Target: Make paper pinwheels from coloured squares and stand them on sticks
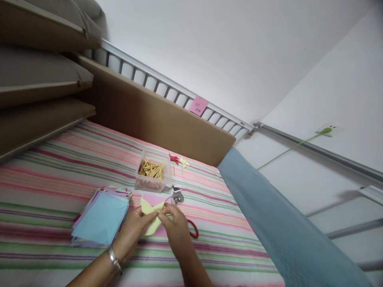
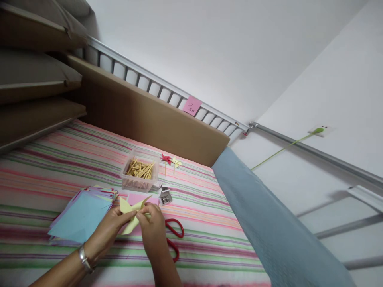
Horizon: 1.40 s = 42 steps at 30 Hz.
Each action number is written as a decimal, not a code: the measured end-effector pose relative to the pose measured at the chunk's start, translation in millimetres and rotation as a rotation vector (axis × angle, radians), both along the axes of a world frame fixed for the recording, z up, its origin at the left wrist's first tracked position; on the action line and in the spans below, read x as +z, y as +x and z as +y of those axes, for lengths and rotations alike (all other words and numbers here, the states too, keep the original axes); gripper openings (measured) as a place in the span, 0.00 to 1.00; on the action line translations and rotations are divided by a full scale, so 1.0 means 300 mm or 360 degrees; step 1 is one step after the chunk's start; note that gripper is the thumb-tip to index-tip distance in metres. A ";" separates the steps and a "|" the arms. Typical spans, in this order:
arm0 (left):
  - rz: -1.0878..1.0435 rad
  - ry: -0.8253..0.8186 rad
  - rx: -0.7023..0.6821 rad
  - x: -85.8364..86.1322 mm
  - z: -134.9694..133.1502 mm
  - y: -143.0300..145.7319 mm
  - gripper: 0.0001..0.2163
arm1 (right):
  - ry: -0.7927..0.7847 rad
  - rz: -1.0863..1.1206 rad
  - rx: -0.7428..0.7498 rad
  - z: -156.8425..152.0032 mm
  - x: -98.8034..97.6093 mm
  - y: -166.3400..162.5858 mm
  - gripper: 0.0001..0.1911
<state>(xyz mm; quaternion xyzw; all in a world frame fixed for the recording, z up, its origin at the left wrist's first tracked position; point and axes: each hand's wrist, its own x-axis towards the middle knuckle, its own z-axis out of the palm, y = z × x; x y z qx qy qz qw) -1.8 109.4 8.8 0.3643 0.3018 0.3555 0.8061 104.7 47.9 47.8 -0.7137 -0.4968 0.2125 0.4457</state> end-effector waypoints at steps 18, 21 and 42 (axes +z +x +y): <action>-0.0122 -0.0047 -0.0171 -0.001 -0.017 0.001 0.12 | -0.0156 0.0213 -0.0095 0.006 -0.018 0.020 0.04; -0.0090 -0.0058 -0.0137 -0.014 -0.013 0.005 0.14 | -0.0160 0.0246 -0.0113 0.008 -0.021 0.020 0.05; -0.0113 -0.0031 -0.0154 -0.049 -0.013 0.015 0.12 | -0.0137 0.0391 -0.0054 0.003 -0.042 0.036 0.05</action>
